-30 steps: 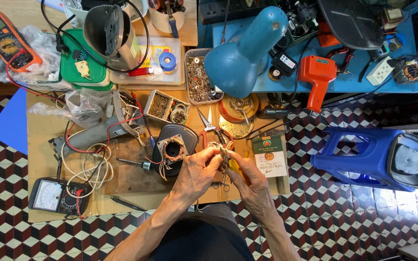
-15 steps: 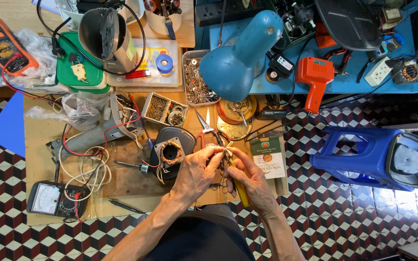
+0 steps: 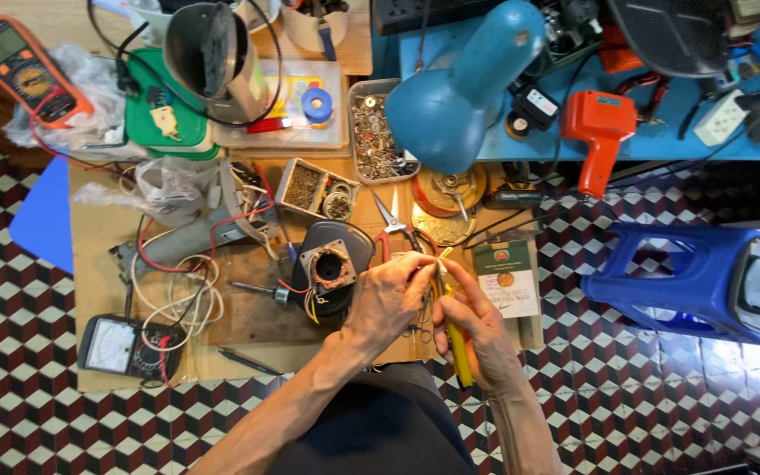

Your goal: The person works on a disassembled electrical motor component at a cluttered workbench. They use pliers to strip and adjust wires, then use a utility knife to cut and prepare wire ends. The person handles the motor housing and wires throughout the process.

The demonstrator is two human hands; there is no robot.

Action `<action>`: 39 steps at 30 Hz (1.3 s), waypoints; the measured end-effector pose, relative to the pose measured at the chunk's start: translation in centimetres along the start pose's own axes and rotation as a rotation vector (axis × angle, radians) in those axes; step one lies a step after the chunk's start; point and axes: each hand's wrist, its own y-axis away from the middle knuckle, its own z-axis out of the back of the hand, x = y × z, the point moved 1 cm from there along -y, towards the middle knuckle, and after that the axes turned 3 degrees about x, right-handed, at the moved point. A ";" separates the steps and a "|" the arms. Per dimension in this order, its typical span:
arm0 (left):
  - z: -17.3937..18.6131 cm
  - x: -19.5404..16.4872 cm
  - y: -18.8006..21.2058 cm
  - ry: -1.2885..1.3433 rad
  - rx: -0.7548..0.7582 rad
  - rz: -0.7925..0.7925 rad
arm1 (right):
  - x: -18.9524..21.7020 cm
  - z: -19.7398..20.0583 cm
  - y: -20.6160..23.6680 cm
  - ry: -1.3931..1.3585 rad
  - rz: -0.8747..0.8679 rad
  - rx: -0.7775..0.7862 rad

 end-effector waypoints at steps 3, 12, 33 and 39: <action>-0.2 0.5 0.2 0.024 0.010 0.000 | -0.3 0.2 0.0 -0.038 -0.006 -0.044; -0.6 1.6 0.0 -0.076 -0.025 -0.106 | -1.2 0.9 0.0 -0.149 -0.019 -0.028; -1.0 2.3 -0.9 0.145 0.109 0.118 | -2.5 -1.0 -1.7 0.613 0.196 -0.363; -3.2 3.0 -1.3 0.416 0.096 0.298 | -2.4 -1.1 -2.3 0.865 0.475 -0.434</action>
